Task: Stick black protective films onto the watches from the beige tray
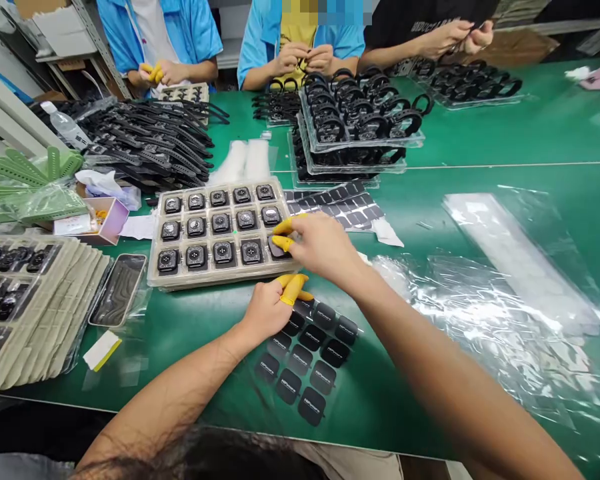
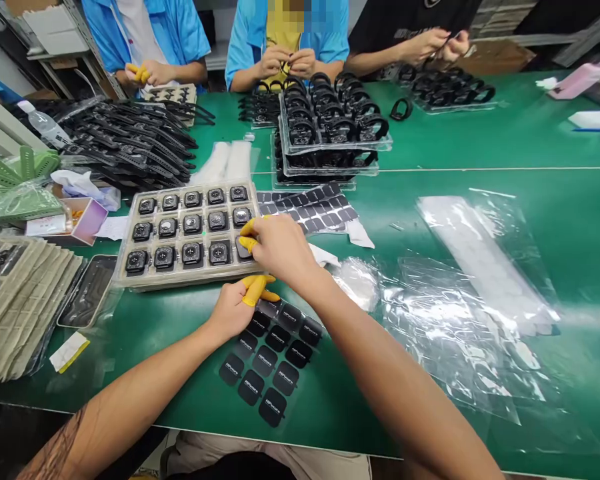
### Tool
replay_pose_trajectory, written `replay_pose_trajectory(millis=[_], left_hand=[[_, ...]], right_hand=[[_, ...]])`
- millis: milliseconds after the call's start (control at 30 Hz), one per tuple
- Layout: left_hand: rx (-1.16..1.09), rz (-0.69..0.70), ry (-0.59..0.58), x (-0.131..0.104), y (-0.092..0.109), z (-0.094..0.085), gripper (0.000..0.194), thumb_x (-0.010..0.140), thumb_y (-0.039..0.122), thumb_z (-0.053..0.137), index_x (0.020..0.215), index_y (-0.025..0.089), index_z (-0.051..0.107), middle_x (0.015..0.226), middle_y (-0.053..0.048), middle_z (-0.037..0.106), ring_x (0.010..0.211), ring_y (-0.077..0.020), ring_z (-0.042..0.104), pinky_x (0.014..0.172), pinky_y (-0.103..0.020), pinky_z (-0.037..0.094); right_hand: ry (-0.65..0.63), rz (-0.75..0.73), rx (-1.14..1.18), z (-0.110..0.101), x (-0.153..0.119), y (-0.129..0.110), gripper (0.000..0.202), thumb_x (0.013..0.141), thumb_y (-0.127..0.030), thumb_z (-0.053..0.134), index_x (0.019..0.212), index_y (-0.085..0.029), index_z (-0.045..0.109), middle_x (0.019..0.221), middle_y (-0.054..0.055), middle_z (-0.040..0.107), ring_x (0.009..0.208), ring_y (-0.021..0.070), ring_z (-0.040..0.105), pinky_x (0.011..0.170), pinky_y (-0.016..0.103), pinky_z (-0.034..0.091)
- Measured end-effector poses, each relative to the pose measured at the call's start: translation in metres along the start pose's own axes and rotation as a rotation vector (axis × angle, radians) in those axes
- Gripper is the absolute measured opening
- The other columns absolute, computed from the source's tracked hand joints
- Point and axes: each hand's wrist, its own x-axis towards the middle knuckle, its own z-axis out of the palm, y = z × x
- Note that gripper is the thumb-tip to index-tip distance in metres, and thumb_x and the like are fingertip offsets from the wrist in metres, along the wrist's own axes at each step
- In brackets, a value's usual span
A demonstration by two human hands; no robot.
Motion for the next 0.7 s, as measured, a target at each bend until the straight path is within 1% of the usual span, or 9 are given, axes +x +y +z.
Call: replay_pose_trajectory(millis=[100,200,267,367,400,467,533,600,700], left_hand=[[0.023,0.035,0.008,0.0,-0.001,0.0,0.026,0.095,0.027,0.051,0.101,0.019,0.076,0.096,-0.003,0.081,0.091,-0.0206,0.075,0.078,-0.027,0.051],[0.095,0.076,0.05,0.001,-0.002,0.001,0.02,0.083,0.009,0.053,0.078,0.014,0.072,0.085,-0.005,0.079,0.082,-0.0219,0.072,0.066,-0.027,0.044],[0.111,0.088,0.075,0.002,-0.002,0.001,0.02,0.078,0.004,0.052,0.067,0.014,0.065,0.075,-0.004,0.076,0.075,-0.0206,0.069,0.061,-0.027,0.038],[0.102,0.092,0.088,0.003,-0.004,0.001,0.02,0.076,0.004,0.052,0.061,0.014,0.06,0.065,-0.002,0.07,0.068,-0.0179,0.064,0.058,-0.026,0.034],[0.099,0.092,0.092,0.003,-0.005,0.001,0.02,0.076,0.004,0.053,0.059,0.014,0.058,0.063,-0.002,0.068,0.066,-0.0173,0.063,0.058,-0.026,0.034],[0.089,0.092,0.092,0.003,-0.007,0.0,0.02,0.076,0.005,0.054,0.058,0.014,0.057,0.059,-0.002,0.066,0.064,-0.0167,0.061,0.058,-0.026,0.035],[0.075,0.09,0.077,0.003,-0.008,0.0,0.016,0.078,0.01,0.059,0.062,0.013,0.061,0.062,-0.002,0.069,0.064,-0.017,0.063,0.059,-0.026,0.039],[0.016,0.077,0.042,0.003,-0.007,0.001,0.007,0.08,0.019,0.068,0.077,0.013,0.068,0.074,-0.004,0.076,0.069,-0.0185,0.069,0.062,-0.025,0.047],[-0.162,0.036,-0.018,0.002,-0.003,0.002,0.042,0.073,0.031,0.082,0.111,0.016,0.07,0.099,-0.008,0.08,0.089,-0.022,0.076,0.08,-0.029,0.058]], right_hand=[[-0.071,-0.05,-0.288,0.007,0.012,-0.022,0.018,0.088,-0.022,0.063,0.1,-0.018,0.076,0.106,0.015,0.069,0.099,0.0295,0.062,0.076,0.038,0.046],[-0.296,-0.079,-0.311,0.016,0.011,-0.043,0.027,0.092,-0.031,0.057,0.112,-0.019,0.07,0.1,0.012,0.071,0.086,0.0261,0.064,0.067,0.034,0.041],[-0.399,-0.074,-0.315,0.022,0.01,-0.053,0.029,0.092,-0.036,0.055,0.113,-0.019,0.066,0.094,0.01,0.073,0.082,0.0262,0.066,0.065,0.033,0.04],[-0.393,-0.024,-0.312,0.026,0.014,-0.062,0.035,0.092,-0.044,0.056,0.116,-0.019,0.06,0.094,0.011,0.074,0.082,0.0282,0.067,0.066,0.033,0.042],[-0.38,-0.003,-0.312,0.025,0.015,-0.064,0.035,0.091,-0.043,0.056,0.117,-0.019,0.059,0.094,0.011,0.074,0.082,0.0287,0.068,0.067,0.034,0.043],[-0.327,0.037,-0.305,0.019,0.013,-0.065,0.028,0.091,-0.033,0.056,0.114,-0.018,0.059,0.097,0.013,0.074,0.085,0.029,0.068,0.069,0.034,0.044],[-0.242,0.049,-0.205,0.007,0.004,-0.058,0.021,0.09,-0.023,0.054,0.109,-0.018,0.061,0.096,0.011,0.075,0.086,0.0267,0.069,0.07,0.034,0.045],[-0.161,0.079,0.038,-0.006,-0.014,-0.041,0.018,0.09,-0.023,0.056,0.106,-0.021,0.063,0.09,0.006,0.075,0.082,0.0226,0.069,0.069,0.032,0.047],[-0.146,0.25,0.434,-0.014,-0.053,-0.004,0.015,0.088,-0.031,0.061,0.101,-0.023,0.064,0.077,0.002,0.073,0.071,0.0194,0.069,0.061,0.028,0.05]])
